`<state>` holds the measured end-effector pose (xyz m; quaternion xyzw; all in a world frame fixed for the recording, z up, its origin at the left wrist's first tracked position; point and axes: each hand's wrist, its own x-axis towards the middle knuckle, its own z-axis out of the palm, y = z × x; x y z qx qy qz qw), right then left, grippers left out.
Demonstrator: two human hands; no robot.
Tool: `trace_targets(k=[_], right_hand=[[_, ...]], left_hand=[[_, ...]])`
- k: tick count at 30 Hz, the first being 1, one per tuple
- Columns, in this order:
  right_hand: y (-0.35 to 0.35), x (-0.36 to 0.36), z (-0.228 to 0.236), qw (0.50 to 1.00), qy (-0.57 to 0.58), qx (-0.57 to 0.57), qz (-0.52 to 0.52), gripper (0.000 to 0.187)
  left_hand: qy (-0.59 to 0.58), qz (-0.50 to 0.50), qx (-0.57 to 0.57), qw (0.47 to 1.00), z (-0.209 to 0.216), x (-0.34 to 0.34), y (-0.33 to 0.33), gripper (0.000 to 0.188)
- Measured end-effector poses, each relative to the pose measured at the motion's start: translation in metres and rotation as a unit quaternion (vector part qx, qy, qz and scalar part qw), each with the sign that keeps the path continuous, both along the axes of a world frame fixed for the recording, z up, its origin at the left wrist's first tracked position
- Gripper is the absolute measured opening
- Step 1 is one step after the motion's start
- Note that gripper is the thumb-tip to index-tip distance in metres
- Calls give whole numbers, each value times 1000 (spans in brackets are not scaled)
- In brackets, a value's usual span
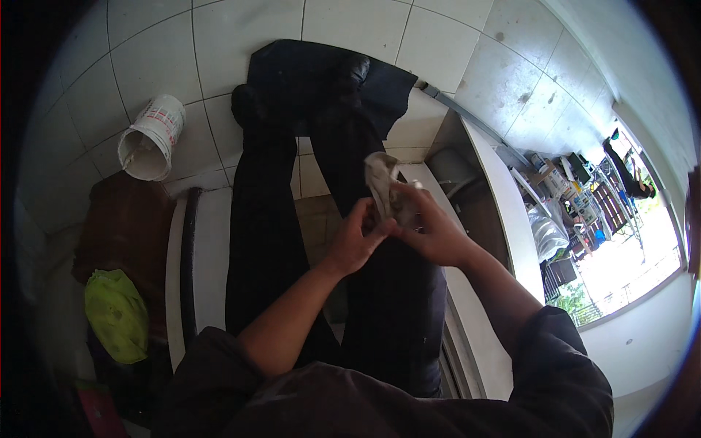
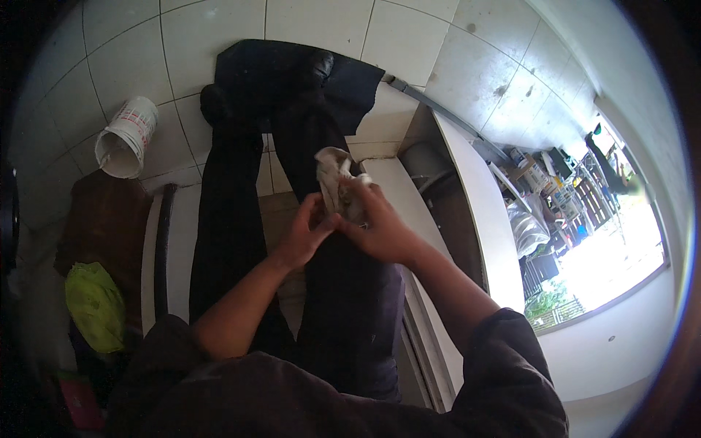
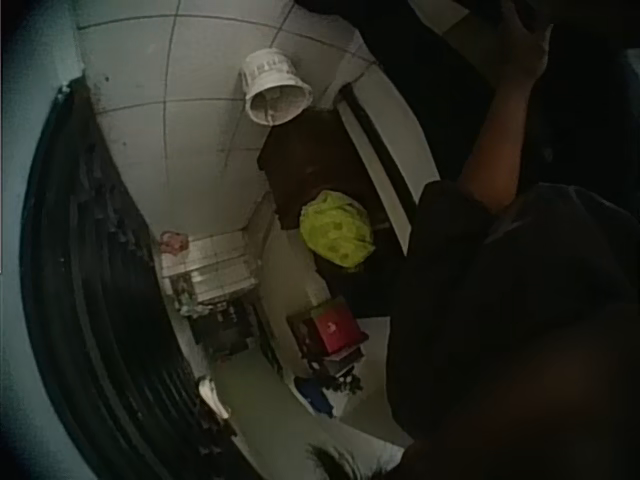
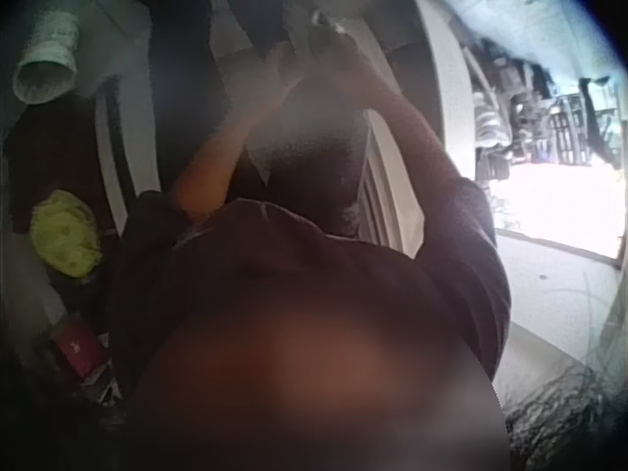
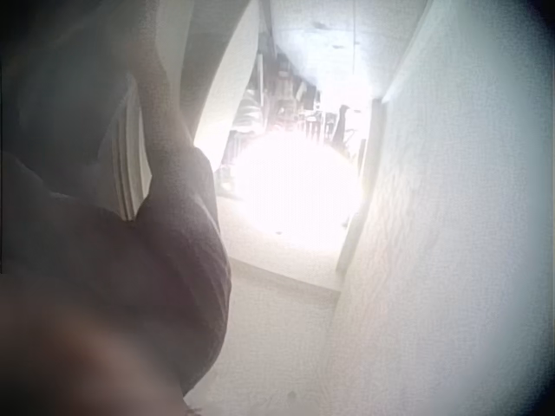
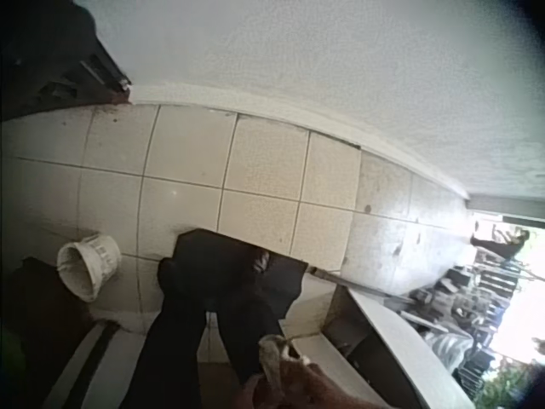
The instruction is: Wiping pants with a cloth and adjusting the belt.
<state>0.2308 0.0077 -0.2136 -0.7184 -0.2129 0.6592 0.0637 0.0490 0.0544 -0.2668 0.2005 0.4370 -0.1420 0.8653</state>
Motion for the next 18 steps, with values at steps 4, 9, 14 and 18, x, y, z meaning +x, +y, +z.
trace_targets(k=[4,9,14,18], right_hand=[[28,-21,-2,993,31,-99,-53,45],[22,-21,-9,969,-61,-176,-164,42],[20,-42,-16,957,-277,42,77,59],[37,-54,-20,933,-253,180,181,52]], left_hand=[[58,104,-26,993,-22,-19,-4,31],[152,193,-39,969,-24,-16,18,32],[106,231,-92,963,-28,-23,16,42],[89,266,-80,957,-30,-31,20,52]])
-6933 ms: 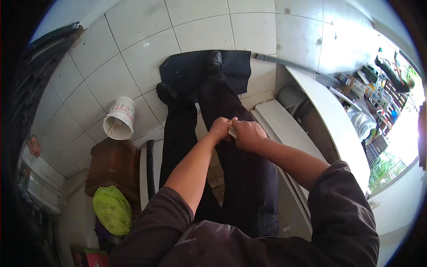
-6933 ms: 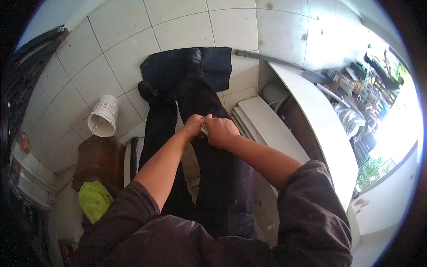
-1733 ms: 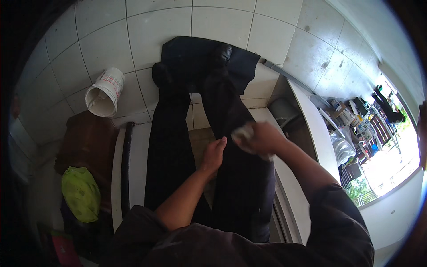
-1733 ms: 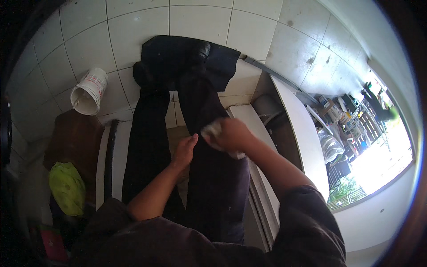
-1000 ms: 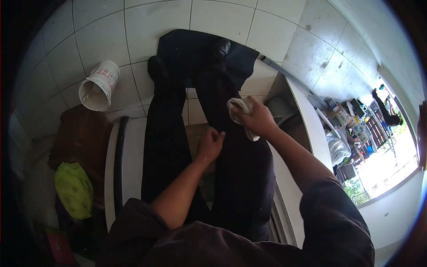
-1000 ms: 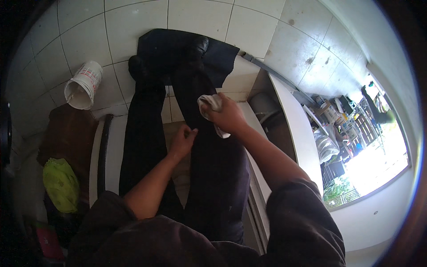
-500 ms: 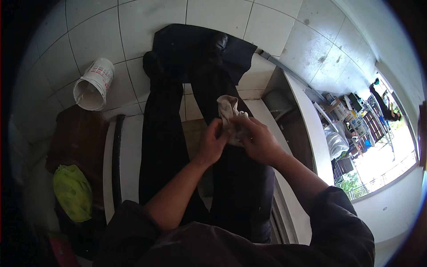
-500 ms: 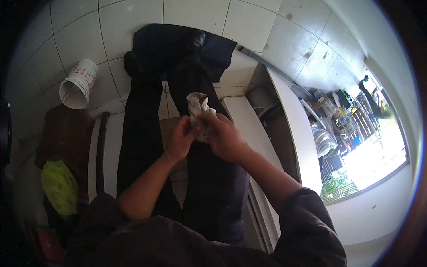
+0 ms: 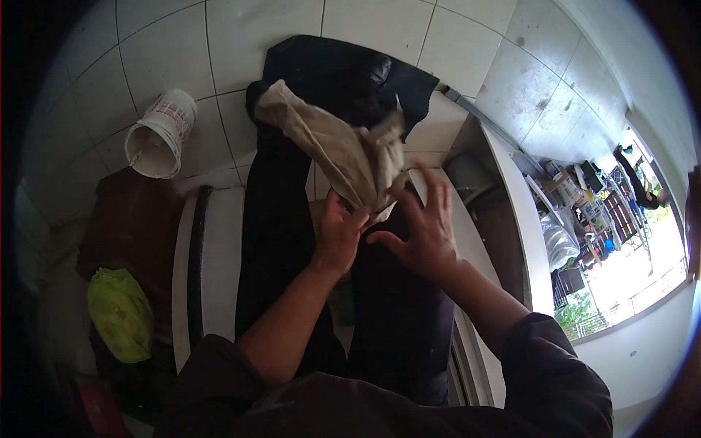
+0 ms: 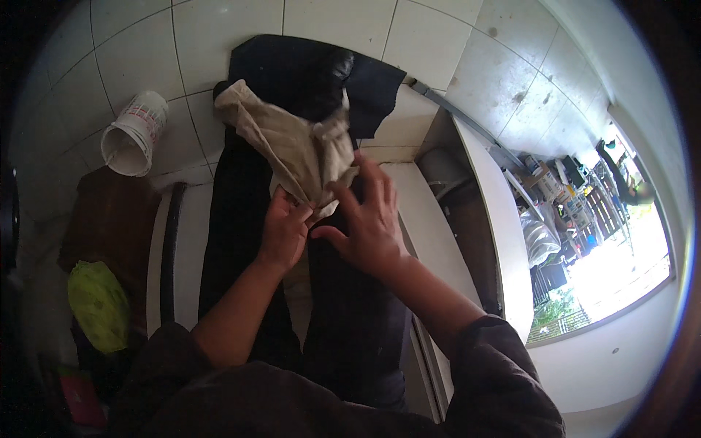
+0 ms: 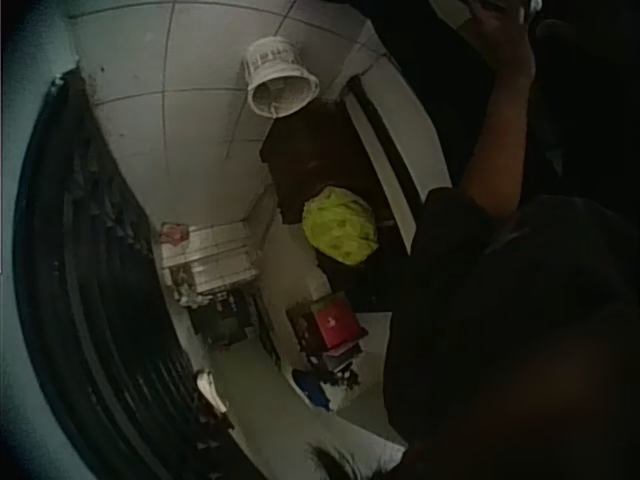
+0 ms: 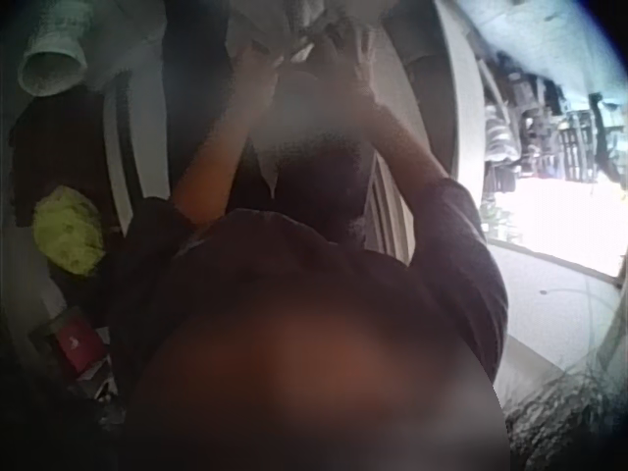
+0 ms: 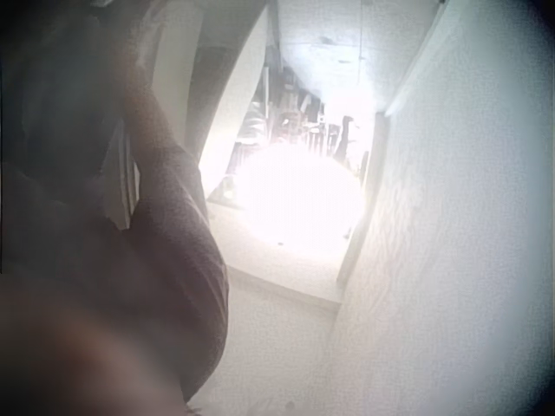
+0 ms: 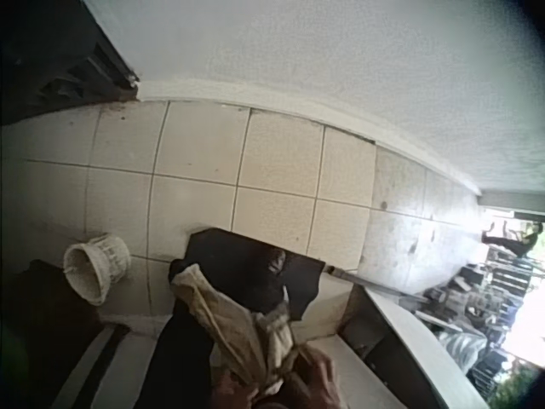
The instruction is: Wiping pants with a cloth and adjusting the belt.
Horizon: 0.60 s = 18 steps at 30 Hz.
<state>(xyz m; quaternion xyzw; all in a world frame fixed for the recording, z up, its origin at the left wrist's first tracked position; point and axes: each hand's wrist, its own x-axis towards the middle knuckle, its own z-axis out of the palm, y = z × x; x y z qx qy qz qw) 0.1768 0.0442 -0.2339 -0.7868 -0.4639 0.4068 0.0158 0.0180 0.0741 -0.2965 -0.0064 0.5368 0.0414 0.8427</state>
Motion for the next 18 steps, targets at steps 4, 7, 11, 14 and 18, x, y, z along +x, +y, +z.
trace_targets(k=[4,7,11,14,18], right_hand=[[-8,2,-25,981,171,57,-77,24],[-8,8,-30,976,198,24,-82,21],[0,25,-33,947,247,-94,-184,20],[-2,47,-34,936,205,-199,-205,27],[-17,64,-36,878,260,-334,-225,41]], left_hand=[[-4,17,-35,999,-4,4,15,54],[9,-7,-19,1000,-11,1,18,51],[-24,-39,13,999,-20,-6,16,44],[36,-250,18,967,-29,-8,2,41],[76,-567,9,820,-33,5,-30,45]])
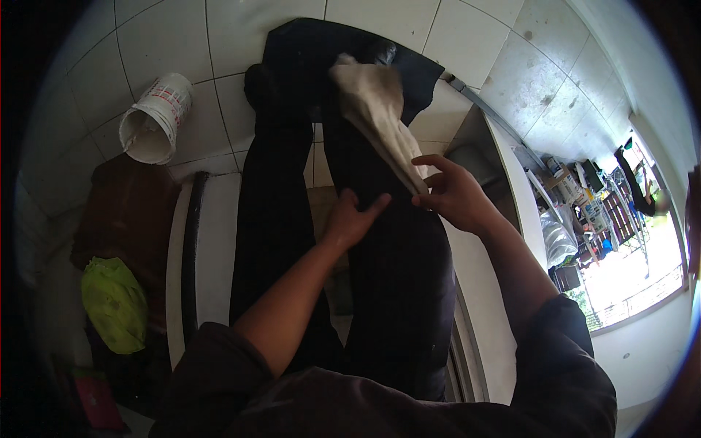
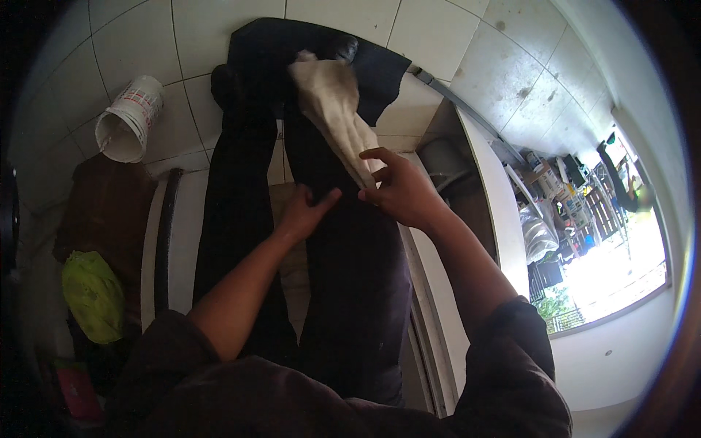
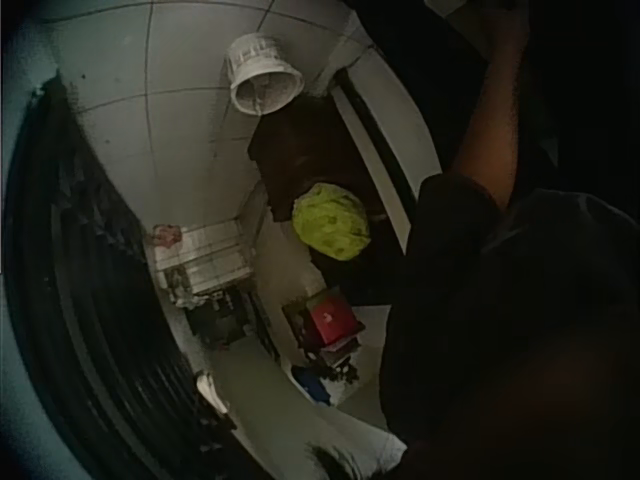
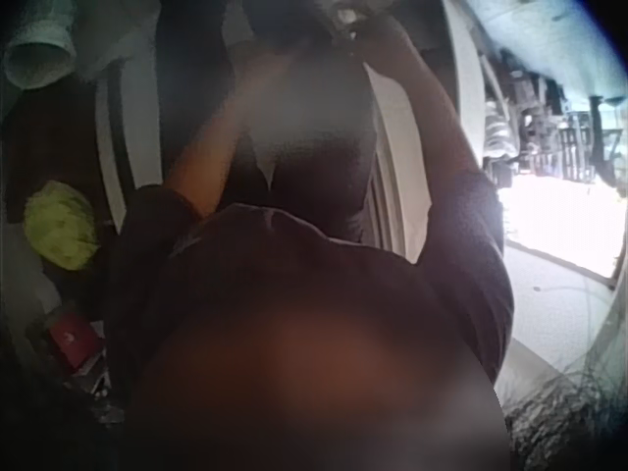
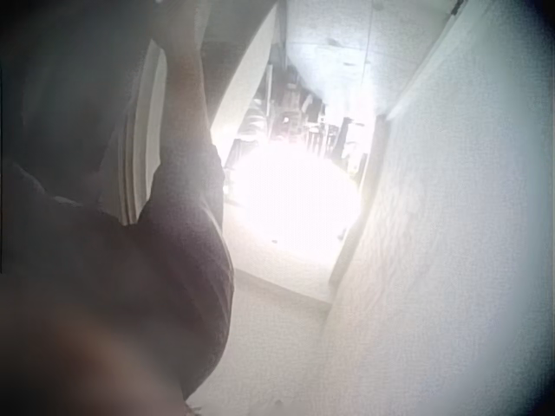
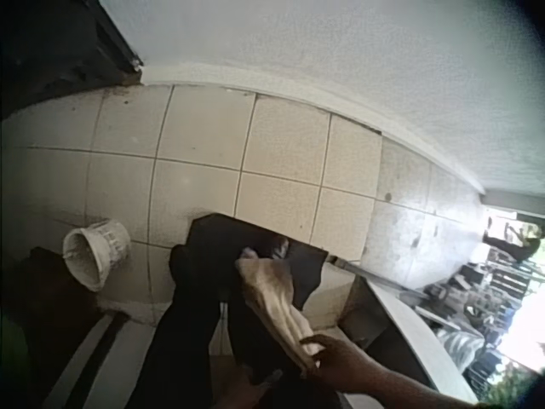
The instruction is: Wiping pants with a cloth and adjusting the belt.
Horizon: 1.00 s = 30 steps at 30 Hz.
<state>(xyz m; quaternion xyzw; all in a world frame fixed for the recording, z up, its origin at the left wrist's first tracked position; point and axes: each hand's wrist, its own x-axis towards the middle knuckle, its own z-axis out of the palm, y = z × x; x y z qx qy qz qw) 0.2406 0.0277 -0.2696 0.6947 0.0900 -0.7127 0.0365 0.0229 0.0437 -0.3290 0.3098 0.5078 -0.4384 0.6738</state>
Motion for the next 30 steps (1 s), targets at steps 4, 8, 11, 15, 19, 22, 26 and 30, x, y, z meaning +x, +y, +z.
trace_targets(k=[4,8,11,15,19,22,26,30], right_hand=[[17,-5,27,995,-7,58,77,48],[-9,-24,26,976,34,184,112,49],[-14,-35,29,972,28,169,161,47],[-10,-33,34,971,80,165,154,44],[3,-13,39,974,144,118,129,37],[8,-14,32,985,108,74,111,34],[-7,-32,23,973,0,182,142,30],[15,-34,30,978,62,118,159,30]], left_hand=[[-52,-2,184,982,-3,1,-18,51],[-105,-73,159,979,-15,17,-2,35],[-90,-41,189,977,-21,21,-6,25],[-79,6,175,981,-29,17,-7,26],[-92,-10,146,985,-35,16,-4,32],[-90,-9,143,985,-42,10,-3,34],[-111,19,116,987,-43,18,5,34],[-99,15,126,987,-43,14,5,33]])
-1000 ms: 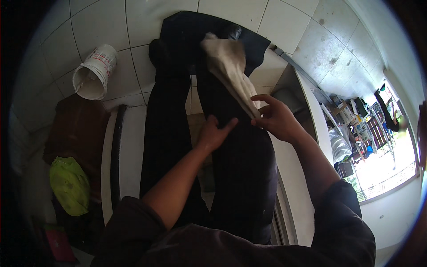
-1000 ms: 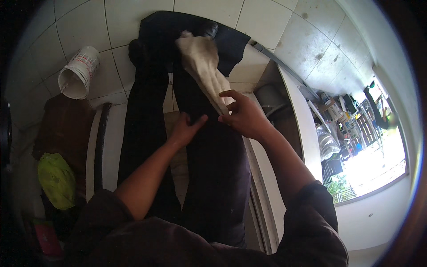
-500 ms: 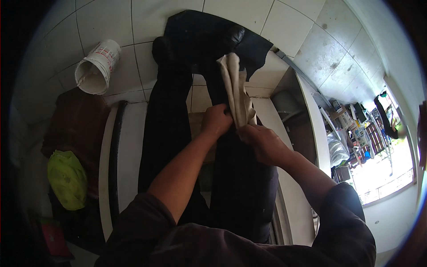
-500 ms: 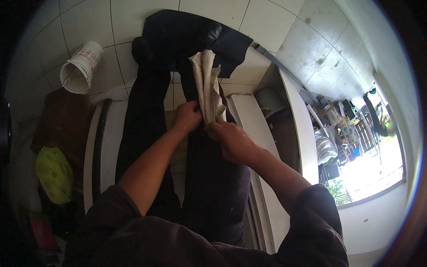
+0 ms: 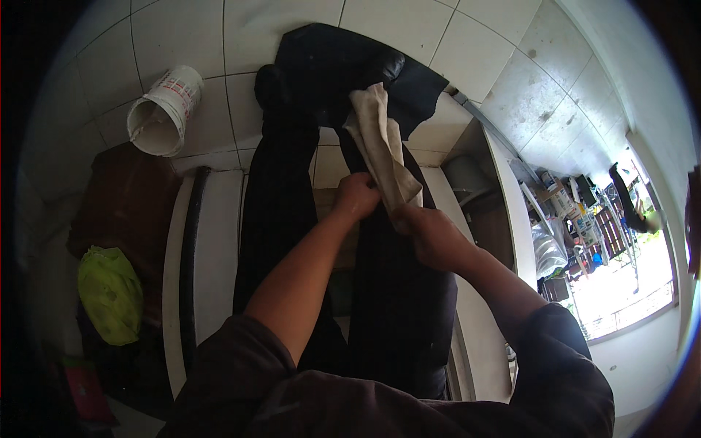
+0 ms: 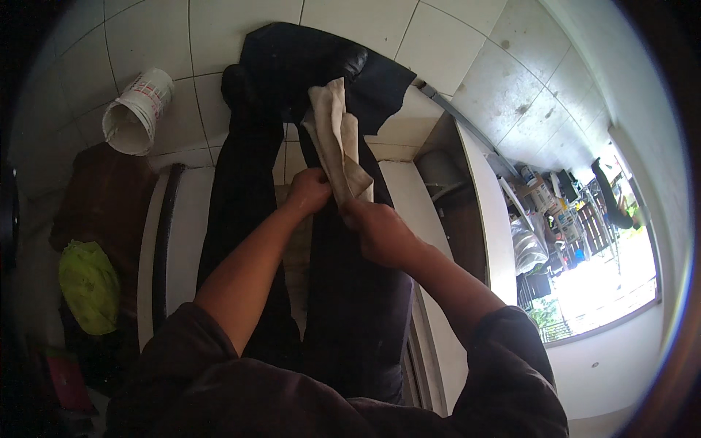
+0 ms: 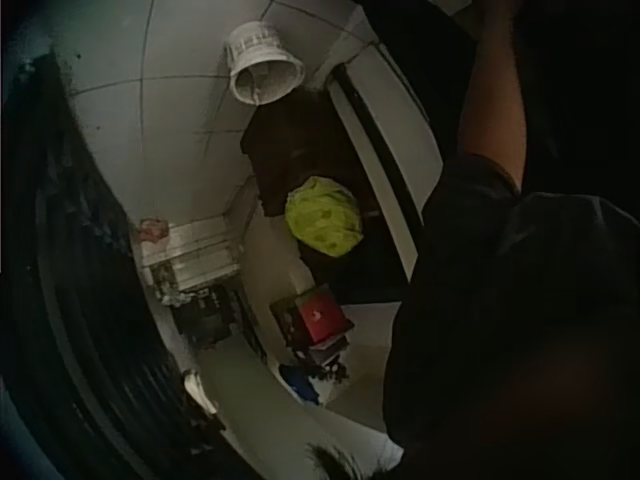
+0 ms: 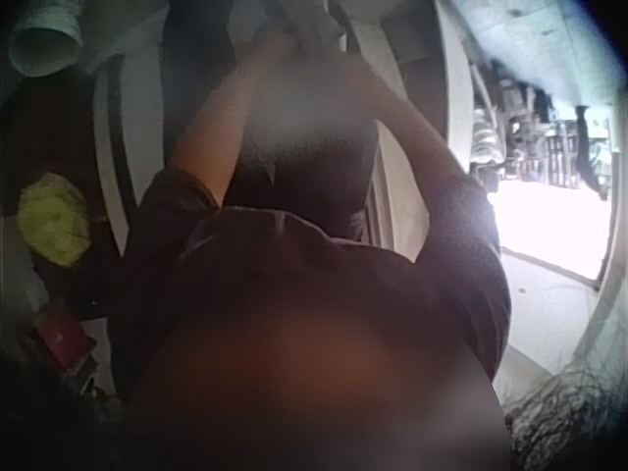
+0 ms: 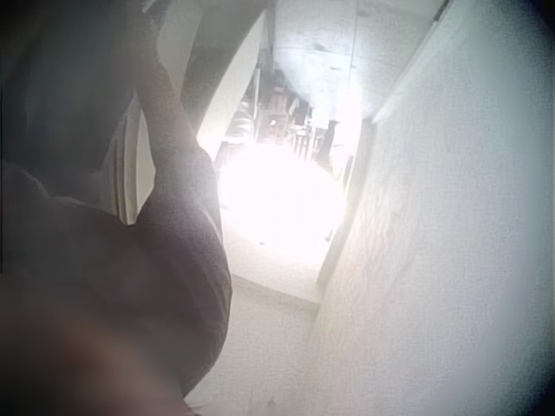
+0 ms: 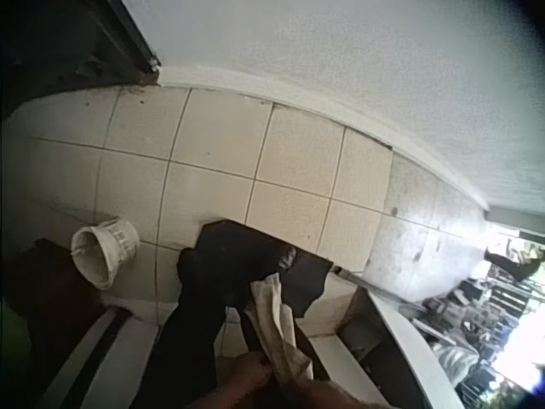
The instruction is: Wiping pants with a cloth and adjusting the belt.
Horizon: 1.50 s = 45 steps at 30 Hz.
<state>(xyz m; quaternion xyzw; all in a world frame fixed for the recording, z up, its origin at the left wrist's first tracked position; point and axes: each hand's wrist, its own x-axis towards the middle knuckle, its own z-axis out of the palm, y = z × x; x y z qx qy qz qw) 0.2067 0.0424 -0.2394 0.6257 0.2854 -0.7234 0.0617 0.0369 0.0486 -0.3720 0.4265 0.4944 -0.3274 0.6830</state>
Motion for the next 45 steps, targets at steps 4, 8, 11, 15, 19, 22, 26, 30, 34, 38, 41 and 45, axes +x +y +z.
trace_targets(k=[4,8,11,15,19,22,26,30,34,38,41,45], right_hand=[[5,18,-10,996,67,-52,-9,30],[7,6,-18,997,-47,-59,-19,31],[-16,-8,-24,997,-32,25,71,30],[1,0,-16,993,8,-13,113,25],[19,15,-21,993,57,-72,78,24],[4,1,-27,997,-28,-59,41,24],[0,-14,-21,988,-18,-9,152,25],[10,-10,-17,977,20,-52,208,26],[-1,-2,-41,987,7,-14,159,30],[-1,-15,-43,989,-66,7,132,21],[11,-17,-14,983,-30,-29,181,18],[32,-1,-11,967,83,-85,227,14]], left_hand=[[2,5,-7,1000,-2,2,0,32],[-17,-1,7,1000,-5,1,3,30],[-5,2,-18,1000,-8,5,-1,30],[7,-6,6,1000,-1,7,-3,31],[10,-9,30,999,3,9,-3,29],[-2,-32,63,998,10,13,-5,27],[-65,-108,112,986,5,1,-15,27],[-69,-160,118,978,-2,1,-21,26],[-10,-155,109,982,3,12,-6,26],[-17,-182,88,979,2,10,-2,27],[-14,-186,100,977,-5,4,-11,28],[-10,-189,103,977,-4,-5,-10,27]])
